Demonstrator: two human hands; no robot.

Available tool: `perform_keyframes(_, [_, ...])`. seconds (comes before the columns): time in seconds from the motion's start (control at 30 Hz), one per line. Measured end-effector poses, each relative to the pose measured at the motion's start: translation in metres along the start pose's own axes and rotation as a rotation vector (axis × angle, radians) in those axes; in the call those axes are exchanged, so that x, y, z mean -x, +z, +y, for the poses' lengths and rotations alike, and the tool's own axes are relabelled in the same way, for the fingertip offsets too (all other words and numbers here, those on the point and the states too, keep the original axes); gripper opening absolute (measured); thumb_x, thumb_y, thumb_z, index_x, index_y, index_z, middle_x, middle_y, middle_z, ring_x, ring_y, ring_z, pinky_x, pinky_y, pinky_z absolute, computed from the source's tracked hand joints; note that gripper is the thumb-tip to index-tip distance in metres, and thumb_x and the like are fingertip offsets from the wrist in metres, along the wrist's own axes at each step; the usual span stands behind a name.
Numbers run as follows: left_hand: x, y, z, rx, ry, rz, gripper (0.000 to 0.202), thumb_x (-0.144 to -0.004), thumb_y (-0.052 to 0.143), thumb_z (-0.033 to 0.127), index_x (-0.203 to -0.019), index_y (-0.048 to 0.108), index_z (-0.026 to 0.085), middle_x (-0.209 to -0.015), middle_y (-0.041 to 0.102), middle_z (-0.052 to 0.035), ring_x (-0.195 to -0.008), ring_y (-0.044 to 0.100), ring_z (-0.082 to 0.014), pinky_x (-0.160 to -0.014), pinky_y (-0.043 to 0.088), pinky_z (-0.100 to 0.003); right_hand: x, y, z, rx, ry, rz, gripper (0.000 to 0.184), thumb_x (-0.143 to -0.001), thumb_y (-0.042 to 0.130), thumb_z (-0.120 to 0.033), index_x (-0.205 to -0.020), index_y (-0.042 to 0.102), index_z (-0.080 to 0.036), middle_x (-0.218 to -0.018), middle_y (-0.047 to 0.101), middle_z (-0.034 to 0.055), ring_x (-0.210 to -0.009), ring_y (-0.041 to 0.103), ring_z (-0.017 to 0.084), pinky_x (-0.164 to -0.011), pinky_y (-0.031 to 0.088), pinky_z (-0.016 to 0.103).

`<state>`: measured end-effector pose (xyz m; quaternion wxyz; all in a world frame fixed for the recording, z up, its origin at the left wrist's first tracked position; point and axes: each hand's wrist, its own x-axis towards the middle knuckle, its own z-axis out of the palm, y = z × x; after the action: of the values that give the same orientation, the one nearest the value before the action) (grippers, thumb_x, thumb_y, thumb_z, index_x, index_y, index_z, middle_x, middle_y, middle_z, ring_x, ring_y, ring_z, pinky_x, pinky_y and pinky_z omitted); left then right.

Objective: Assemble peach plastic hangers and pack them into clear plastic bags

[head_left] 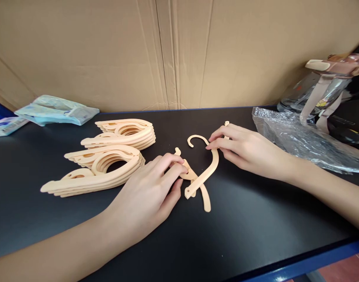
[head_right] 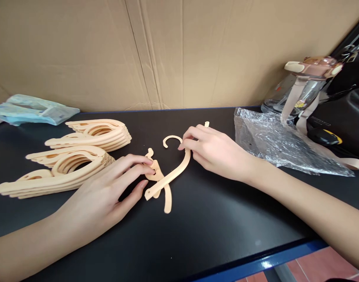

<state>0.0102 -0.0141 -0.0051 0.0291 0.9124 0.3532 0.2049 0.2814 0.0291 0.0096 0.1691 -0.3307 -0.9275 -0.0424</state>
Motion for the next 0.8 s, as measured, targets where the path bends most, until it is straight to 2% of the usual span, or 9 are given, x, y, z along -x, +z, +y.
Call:
perform_keyframes(0.17, [0.001, 0.0, -0.001, 0.01, -0.007, 0.008, 0.019, -0.096, 0.038, 0.009, -0.099, 0.055, 0.017, -0.118, 0.06, -0.007, -0.103, 0.061, -0.0208, -0.084, 0.047, -0.034, -0.003, -0.006, -0.028, -0.205, -0.132, -0.107, 0.021, -0.099, 0.054, -0.027, -0.113, 0.067, -0.018, -0.114, 0.064, 0.0082, -0.101, 0.06, 0.019, -0.09, 0.049, 0.035])
perform_keyframes(0.33, [0.002, 0.0, -0.002, -0.106, -0.003, 0.054, 0.037, -0.09, 0.036, 0.002, -0.118, 0.053, 0.018, -0.111, 0.058, -0.006, -0.091, 0.057, -0.0202, -0.074, 0.044, -0.033, -0.002, -0.003, -0.032, -0.293, -0.144, -0.14, 0.023, -0.102, 0.048, -0.023, -0.107, 0.069, -0.015, -0.106, 0.066, 0.0082, -0.095, 0.06, 0.018, -0.086, 0.047, 0.033])
perform_keyframes(0.4, [0.003, 0.001, -0.002, -0.168, 0.012, 0.056, 0.037, -0.089, 0.036, 0.004, -0.115, 0.056, 0.021, -0.102, 0.057, -0.0047, -0.086, 0.054, -0.0216, -0.07, 0.041, -0.034, -0.003, -0.002, -0.029, -0.377, -0.126, -0.157, 0.022, -0.101, 0.049, -0.022, -0.106, 0.069, -0.014, -0.105, 0.066, 0.0077, -0.095, 0.06, 0.017, -0.086, 0.046, 0.03])
perform_keyframes(0.6, [0.004, 0.0, 0.0, -0.126, 0.017, 0.024, 0.024, -0.097, 0.033, 0.013, -0.102, 0.056, 0.018, -0.079, 0.06, 0.0004, -0.065, 0.047, -0.0192, -0.063, 0.03, -0.034, -0.004, -0.003, -0.027, -0.465, -0.094, -0.187, 0.021, -0.102, 0.048, -0.02, -0.105, 0.068, -0.014, -0.106, 0.064, 0.0075, -0.099, 0.058, 0.016, -0.089, 0.045, 0.028])
perform_keyframes(0.8, [0.002, -0.002, 0.002, -0.045, -0.019, 0.011, 0.022, -0.102, 0.041, 0.036, -0.093, 0.056, 0.021, -0.075, 0.058, 0.0016, -0.066, 0.05, -0.0197, -0.064, 0.029, -0.033, -0.003, -0.004, -0.029, -0.478, -0.073, -0.203, 0.021, -0.102, 0.047, -0.02, -0.104, 0.067, -0.015, -0.106, 0.063, 0.0069, -0.097, 0.058, 0.015, -0.085, 0.045, 0.028])
